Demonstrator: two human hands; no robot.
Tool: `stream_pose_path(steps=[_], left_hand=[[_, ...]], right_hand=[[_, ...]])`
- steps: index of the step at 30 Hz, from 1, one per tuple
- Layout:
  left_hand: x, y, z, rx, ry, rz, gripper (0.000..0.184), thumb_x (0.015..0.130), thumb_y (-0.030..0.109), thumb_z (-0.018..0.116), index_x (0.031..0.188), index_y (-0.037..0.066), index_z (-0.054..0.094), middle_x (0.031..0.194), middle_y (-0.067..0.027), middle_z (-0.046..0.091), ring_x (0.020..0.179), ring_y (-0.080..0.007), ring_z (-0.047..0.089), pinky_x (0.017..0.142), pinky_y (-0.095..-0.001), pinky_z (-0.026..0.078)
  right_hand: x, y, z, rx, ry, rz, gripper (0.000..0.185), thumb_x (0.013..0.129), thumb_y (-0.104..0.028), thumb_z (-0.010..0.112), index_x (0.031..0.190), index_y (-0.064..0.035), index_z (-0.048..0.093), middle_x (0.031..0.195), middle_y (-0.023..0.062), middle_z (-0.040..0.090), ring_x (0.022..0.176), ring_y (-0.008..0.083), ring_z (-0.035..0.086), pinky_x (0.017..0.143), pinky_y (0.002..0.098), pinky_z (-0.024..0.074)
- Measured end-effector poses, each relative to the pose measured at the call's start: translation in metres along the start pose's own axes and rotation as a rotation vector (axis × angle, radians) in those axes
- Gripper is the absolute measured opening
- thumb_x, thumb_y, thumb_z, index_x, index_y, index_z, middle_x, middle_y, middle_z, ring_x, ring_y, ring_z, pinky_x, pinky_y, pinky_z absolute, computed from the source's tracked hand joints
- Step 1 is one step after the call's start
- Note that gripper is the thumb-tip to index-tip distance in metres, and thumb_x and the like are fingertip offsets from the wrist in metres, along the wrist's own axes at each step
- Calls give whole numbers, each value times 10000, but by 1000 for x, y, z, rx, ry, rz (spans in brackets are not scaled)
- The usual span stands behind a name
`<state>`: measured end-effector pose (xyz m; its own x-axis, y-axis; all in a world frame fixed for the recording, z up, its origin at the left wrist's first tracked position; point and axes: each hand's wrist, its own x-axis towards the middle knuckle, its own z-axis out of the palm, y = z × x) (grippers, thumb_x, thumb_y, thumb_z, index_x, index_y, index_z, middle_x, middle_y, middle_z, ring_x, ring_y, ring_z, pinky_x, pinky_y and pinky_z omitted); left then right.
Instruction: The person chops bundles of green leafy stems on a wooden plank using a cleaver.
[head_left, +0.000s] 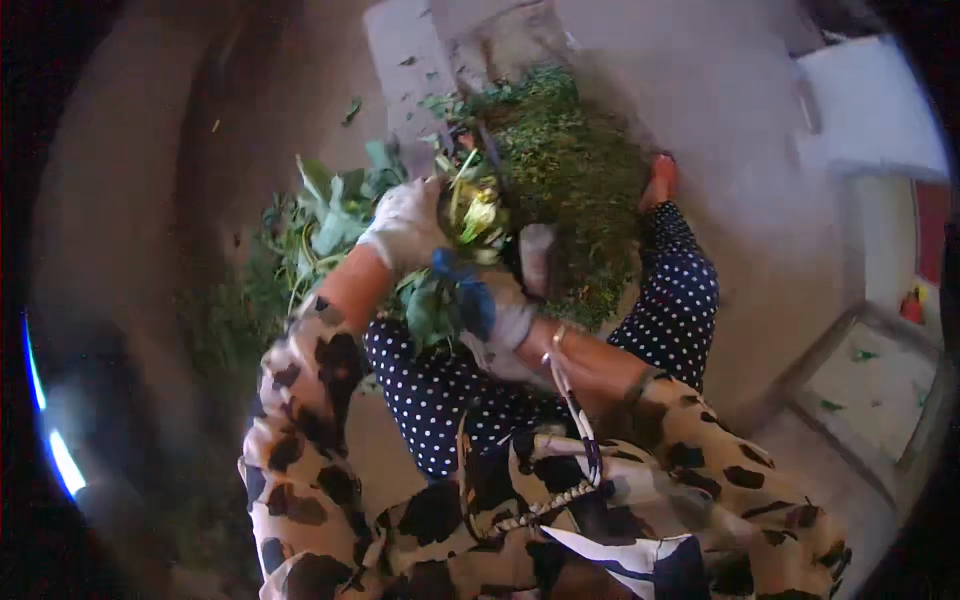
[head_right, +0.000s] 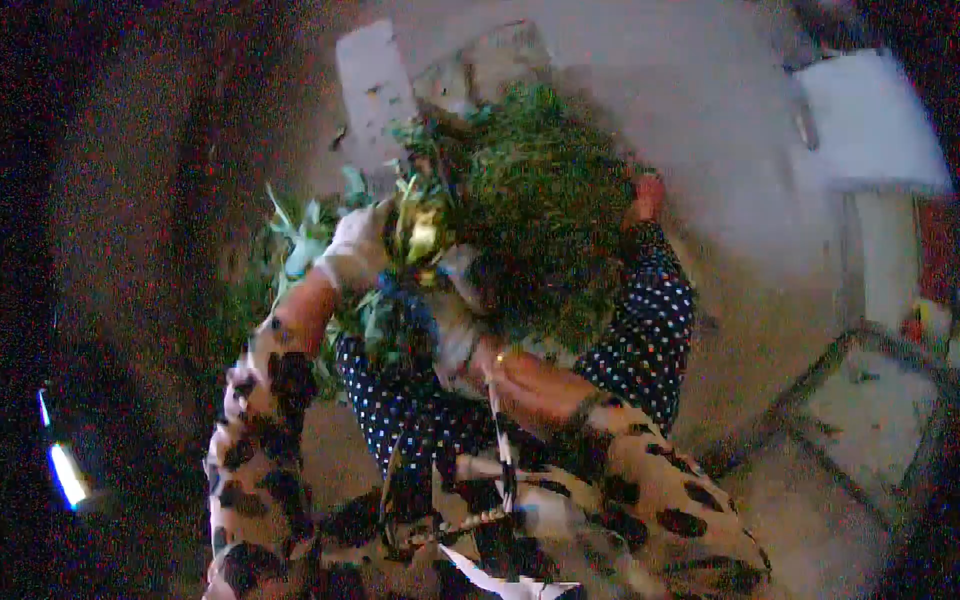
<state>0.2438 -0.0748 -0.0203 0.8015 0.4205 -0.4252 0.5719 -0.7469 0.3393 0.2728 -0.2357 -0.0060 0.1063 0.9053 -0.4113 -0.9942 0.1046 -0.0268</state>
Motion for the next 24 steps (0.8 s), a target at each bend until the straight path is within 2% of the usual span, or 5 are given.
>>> stream_pose_path(steps=[3,5,11,17,24], left_hand=[[-7,-28,16,-1094,214,4,645,522,309,794,1019,-12,538,912,-164,625,844,-284,619,758,-369,497],[-75,-10,-29,-1200,242,-68,547,601,192,765,1050,-15,532,951,-109,617,843,-181,600,742,-328,499],[-262,-114,-31,-367,919,-461,491,678,195,704,1081,-25,530,982,-109,609,884,-171,589,766,-322,498],[-386,-116,-49,46,594,-1010,529,635,251,721,1055,-19,545,955,-134,615,867,-205,599,763,-337,496],[-303,-10,-112,228,162,-799,577,584,316,740,1025,-11,562,922,-163,622,848,-245,611,759,-355,494]], right_hand=[[40,23,-65,-766,-130,-322,514,809,-426,607,1146,-44,539,1007,93,602,819,231,593,727,330,504],[51,43,-61,-951,-226,-218,497,814,-418,595,1135,-43,541,1004,96,602,823,231,593,735,334,502],[45,151,21,-854,-775,59,450,828,-396,558,1101,-38,548,996,105,604,834,229,593,758,344,495],[-34,214,58,-240,-956,520,408,842,-373,522,1066,-34,555,988,114,606,846,227,593,782,355,488],[-65,168,48,368,-918,946,369,858,-347,480,1026,-28,563,978,124,608,859,225,593,809,367,480]])
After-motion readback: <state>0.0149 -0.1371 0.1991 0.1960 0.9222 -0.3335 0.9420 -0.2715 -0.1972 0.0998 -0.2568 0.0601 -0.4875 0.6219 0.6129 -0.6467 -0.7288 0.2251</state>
